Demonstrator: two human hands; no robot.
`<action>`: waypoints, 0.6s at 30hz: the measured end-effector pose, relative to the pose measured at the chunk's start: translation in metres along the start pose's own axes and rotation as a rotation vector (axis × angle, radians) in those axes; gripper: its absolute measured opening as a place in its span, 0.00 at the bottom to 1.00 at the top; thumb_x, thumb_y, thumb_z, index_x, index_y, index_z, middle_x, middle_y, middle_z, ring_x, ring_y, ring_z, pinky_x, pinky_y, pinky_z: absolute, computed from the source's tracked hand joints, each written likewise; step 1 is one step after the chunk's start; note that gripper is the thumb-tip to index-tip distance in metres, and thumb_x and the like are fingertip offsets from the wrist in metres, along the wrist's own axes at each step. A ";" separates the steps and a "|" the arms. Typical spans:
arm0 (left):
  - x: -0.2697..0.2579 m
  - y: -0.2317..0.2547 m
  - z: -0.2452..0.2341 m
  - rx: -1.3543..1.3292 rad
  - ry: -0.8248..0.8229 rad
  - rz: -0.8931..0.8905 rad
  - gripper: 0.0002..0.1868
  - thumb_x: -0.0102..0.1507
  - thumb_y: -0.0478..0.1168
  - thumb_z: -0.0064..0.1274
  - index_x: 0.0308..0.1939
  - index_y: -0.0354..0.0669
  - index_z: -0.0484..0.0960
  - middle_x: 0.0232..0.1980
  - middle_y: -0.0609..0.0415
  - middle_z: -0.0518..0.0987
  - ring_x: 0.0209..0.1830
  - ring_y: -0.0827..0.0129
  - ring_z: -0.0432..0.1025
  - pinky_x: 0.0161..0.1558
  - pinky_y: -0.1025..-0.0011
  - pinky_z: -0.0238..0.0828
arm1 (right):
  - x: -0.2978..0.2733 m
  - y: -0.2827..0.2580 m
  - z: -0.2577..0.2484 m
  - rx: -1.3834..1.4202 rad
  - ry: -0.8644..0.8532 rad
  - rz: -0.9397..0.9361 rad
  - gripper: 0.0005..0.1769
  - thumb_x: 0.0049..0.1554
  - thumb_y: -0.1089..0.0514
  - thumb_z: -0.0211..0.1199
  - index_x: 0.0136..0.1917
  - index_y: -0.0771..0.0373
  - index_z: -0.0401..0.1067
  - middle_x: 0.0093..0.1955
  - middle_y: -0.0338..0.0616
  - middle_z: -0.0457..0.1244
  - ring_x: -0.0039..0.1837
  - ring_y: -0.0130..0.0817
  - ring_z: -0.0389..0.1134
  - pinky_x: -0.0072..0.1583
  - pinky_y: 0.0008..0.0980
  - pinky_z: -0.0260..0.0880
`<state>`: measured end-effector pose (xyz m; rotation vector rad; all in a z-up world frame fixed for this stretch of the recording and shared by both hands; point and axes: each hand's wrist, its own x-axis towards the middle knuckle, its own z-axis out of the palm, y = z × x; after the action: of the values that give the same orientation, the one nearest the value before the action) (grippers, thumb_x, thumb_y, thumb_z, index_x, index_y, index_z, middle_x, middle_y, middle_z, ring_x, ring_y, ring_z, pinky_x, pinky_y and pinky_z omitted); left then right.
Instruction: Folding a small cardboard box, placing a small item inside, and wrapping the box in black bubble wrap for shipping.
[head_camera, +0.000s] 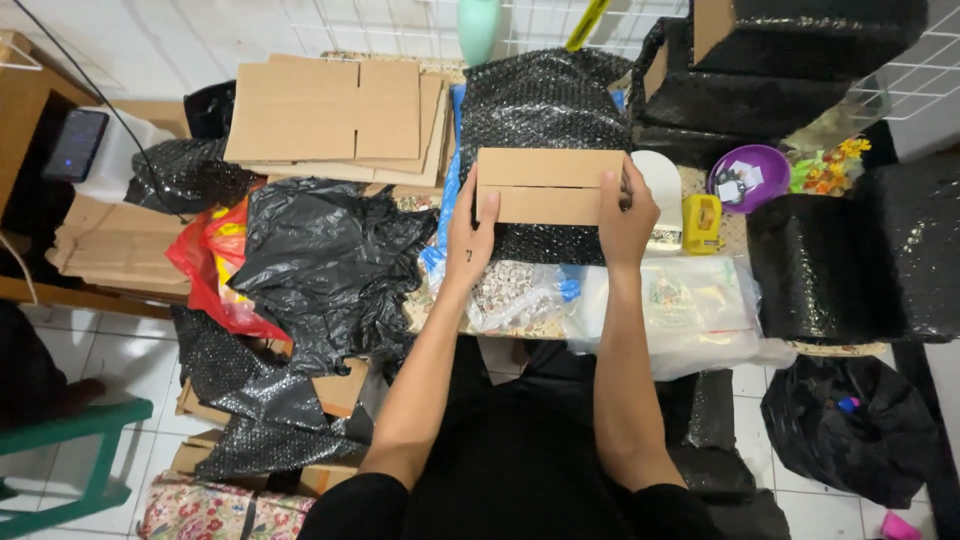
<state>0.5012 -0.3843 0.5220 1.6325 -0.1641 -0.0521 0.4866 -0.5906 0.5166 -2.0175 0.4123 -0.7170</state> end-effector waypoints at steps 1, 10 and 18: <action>0.000 0.001 0.001 0.000 -0.003 0.001 0.37 0.74 0.60 0.38 0.81 0.46 0.53 0.78 0.33 0.56 0.81 0.39 0.45 0.76 0.41 0.45 | 0.003 0.004 0.001 0.000 0.003 0.001 0.26 0.70 0.45 0.56 0.72 0.63 0.67 0.64 0.56 0.67 0.67 0.46 0.68 0.64 0.41 0.70; 0.019 -0.023 0.006 0.336 0.032 0.346 0.56 0.59 0.58 0.69 0.81 0.51 0.50 0.82 0.33 0.42 0.81 0.34 0.46 0.77 0.39 0.45 | 0.010 0.000 0.006 0.117 -0.037 0.063 0.29 0.70 0.42 0.55 0.75 0.63 0.65 0.70 0.64 0.62 0.73 0.57 0.61 0.70 0.51 0.64; 0.069 -0.019 0.015 0.840 -0.239 0.692 0.32 0.54 0.64 0.68 0.58 0.62 0.78 0.79 0.56 0.61 0.82 0.50 0.46 0.78 0.40 0.28 | -0.001 0.003 -0.011 0.215 -0.197 0.092 0.31 0.72 0.43 0.46 0.81 0.58 0.48 0.74 0.69 0.56 0.77 0.66 0.54 0.75 0.59 0.54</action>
<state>0.5690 -0.4075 0.5061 2.3039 -1.0355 0.4022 0.4785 -0.5984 0.5183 -1.8330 0.2967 -0.4787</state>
